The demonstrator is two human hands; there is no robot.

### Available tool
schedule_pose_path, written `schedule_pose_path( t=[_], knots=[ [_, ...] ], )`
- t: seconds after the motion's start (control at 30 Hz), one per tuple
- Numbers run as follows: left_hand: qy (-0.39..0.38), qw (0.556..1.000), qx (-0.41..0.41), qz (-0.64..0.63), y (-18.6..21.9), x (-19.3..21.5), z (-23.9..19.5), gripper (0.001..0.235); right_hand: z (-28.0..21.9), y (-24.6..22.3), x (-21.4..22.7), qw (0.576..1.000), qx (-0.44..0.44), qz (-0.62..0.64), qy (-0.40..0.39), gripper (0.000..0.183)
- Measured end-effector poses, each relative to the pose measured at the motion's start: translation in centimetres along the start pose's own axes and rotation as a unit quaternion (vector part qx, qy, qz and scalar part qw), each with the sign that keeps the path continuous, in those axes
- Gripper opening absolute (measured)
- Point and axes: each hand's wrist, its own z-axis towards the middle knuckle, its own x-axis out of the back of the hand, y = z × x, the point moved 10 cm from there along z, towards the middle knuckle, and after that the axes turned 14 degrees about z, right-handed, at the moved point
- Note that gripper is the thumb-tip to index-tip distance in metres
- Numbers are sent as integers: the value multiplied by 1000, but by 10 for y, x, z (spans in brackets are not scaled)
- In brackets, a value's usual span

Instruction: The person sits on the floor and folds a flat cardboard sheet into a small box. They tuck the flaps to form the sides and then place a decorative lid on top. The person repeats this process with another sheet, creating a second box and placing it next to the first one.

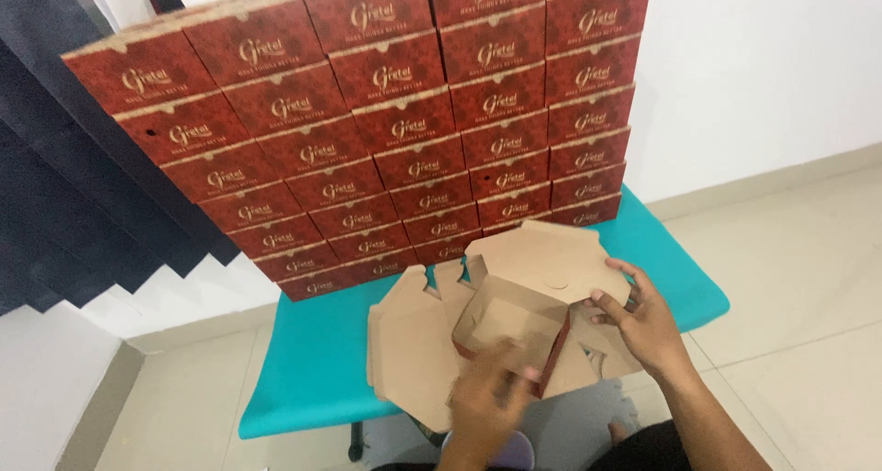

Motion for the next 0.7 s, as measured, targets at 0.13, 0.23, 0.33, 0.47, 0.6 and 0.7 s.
schedule_pose_path(
  t=[0.13, 0.23, 0.33, 0.47, 0.6, 0.7],
  knots=[
    [81, 981, 174, 15, -77, 51, 52, 19, -12, -58, -45, 996, -30, -84, -13, 74],
    [-36, 940, 330, -79, -127, 32, 75, 61, -15, -79, -71, 997, 8, -79, -23, 69],
    [-95, 906, 379, -161, -133, 18, 85, 86, -2, -55, -77, 989, -24, -133, -57, 48],
    [-65, 935, 345, -57, -156, 13, 77, 42, -6, -64, -88, 976, 55, -182, -103, 29],
    [-37, 931, 358, -61, -144, 16, 45, 25, -19, -51, -86, 940, 114, -301, -110, 31],
    [-36, 911, 383, -146, -129, 9, 32, 32, -34, -42, -91, 942, 112, -289, -125, 36]
  ],
)
